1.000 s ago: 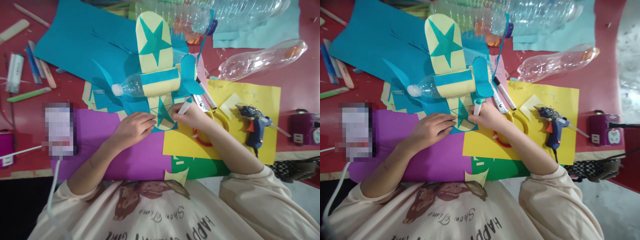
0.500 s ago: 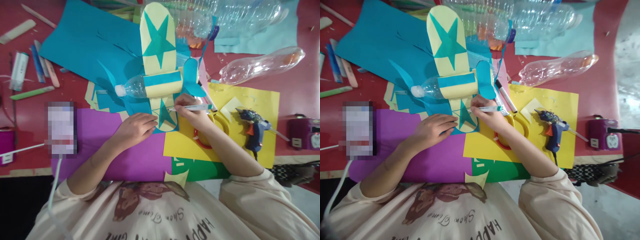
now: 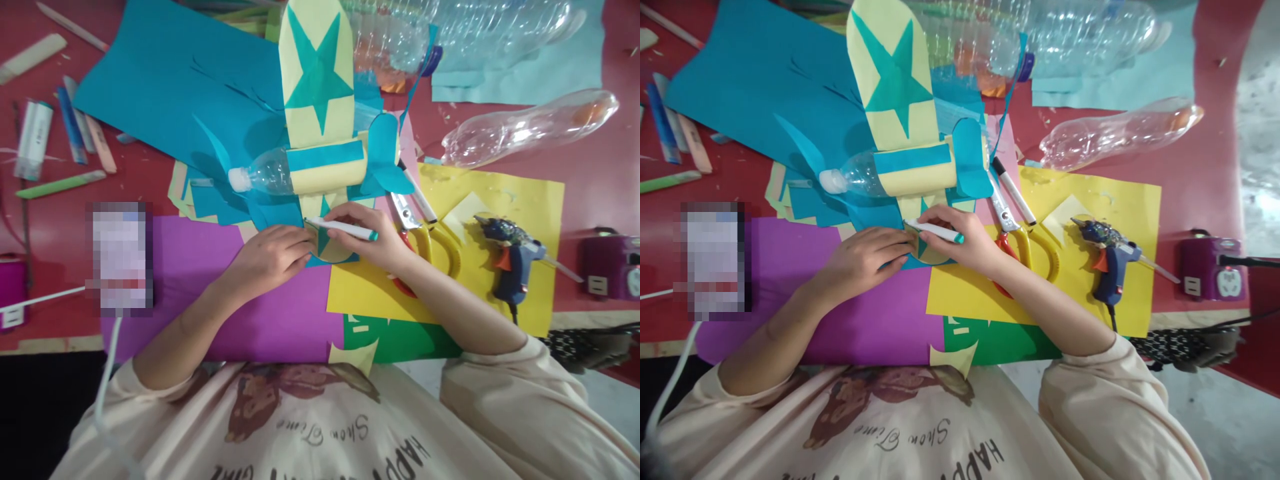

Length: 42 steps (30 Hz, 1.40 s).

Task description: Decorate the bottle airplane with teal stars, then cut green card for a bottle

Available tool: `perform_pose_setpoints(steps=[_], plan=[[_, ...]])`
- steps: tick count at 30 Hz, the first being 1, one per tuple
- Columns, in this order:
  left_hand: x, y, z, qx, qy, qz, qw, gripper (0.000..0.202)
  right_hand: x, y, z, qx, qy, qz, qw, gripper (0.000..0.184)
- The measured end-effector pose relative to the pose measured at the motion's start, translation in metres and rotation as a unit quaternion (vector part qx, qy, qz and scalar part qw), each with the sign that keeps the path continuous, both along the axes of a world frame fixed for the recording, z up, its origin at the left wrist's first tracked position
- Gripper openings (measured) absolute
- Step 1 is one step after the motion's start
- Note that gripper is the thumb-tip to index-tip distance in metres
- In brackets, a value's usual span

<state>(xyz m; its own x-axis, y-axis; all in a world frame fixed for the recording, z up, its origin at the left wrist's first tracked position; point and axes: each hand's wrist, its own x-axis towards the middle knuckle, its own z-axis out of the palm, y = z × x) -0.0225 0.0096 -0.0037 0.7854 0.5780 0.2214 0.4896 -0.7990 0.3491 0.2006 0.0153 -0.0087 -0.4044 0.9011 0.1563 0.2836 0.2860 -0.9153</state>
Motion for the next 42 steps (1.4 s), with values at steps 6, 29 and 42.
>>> perform_pose_setpoints(steps=[6, 29, 42], plan=[[-0.0003, -0.0001, -0.0004, -0.019, 0.009, 0.004, 1.0, 0.032, 0.0002, -0.0002, -0.0035, 0.0, 0.007, 0.006, 1.0, 0.012], [-0.0008, -0.0004, -0.0005, -0.015, 0.015, 0.01, 1.0, 0.032, 0.0027, 0.0011, -0.004, -0.028, 0.012, 0.012, 0.999, 0.022], [-0.0003, -0.0002, 0.0, 0.004, -0.002, 0.004, 1.0, 0.028, 0.0027, 0.0016, -0.0031, -0.02, 0.012, 0.006, 1.0, 0.019]])
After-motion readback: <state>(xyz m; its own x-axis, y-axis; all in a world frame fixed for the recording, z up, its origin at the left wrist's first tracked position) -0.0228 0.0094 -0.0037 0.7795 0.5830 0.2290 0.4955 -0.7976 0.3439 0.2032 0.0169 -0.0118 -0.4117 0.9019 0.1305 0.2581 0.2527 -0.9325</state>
